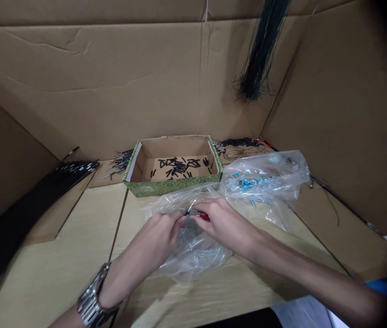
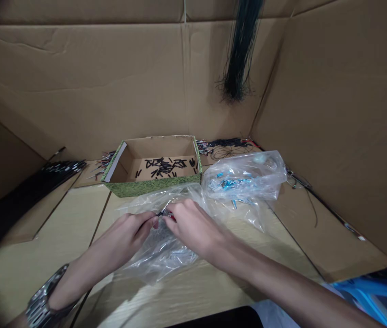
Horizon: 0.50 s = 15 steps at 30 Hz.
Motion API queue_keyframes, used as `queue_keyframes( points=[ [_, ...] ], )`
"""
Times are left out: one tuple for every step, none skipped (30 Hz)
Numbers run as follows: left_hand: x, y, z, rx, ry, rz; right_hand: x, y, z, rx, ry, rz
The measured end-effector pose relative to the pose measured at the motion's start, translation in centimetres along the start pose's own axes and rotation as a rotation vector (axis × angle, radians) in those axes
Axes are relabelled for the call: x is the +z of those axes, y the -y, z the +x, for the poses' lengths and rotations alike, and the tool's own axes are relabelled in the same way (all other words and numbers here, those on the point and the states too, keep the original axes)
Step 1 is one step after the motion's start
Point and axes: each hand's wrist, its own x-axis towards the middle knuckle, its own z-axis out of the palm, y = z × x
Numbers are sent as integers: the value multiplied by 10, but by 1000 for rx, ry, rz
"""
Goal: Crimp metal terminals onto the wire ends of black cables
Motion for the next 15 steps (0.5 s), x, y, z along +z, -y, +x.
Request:
queue_keyframes(
  points=[
    [1,1,0,3,-4,2,0,0,0,-1,-6,-10],
    [3,2,0,6,-6,6,1,0,0,-5,-14,-17],
    [4,3,0,10,-3,9,2,-1,0,-13,-19,-18],
    [4,3,0,13,-1,12,3,-1,0,-23,-22,-13],
    [4,3,0,16,-1,11,4,-2,0,-35,-23,-6],
    [3,2,0,18,2,7,5,-2,0,-48,-23,1],
    [2,1,0,19,8,1,5,-2,-1,-66,-21,1],
    [1,0,1,16,13,-3,4,-2,-1,-89,-17,-6],
    [0,-1,1,12,10,-5,3,-3,-2,-111,-12,-19],
    [-1,-1,1,10,7,-4,2,-3,-3,-127,-4,-33],
    [-1,-2,2,5,5,0,1,-4,-4,-132,6,-46],
    [-1,-2,2,-1,2,7,0,-4,-5,-126,15,-54],
    [-1,-2,2,-4,-2,10,0,-5,-6,-110,18,-60],
    [0,-2,2,-4,-4,9,-1,-7,-6,-88,17,-61],
    [1,-2,2,-3,-6,5,-1,-8,-6,-62,13,-57]
  ],
)
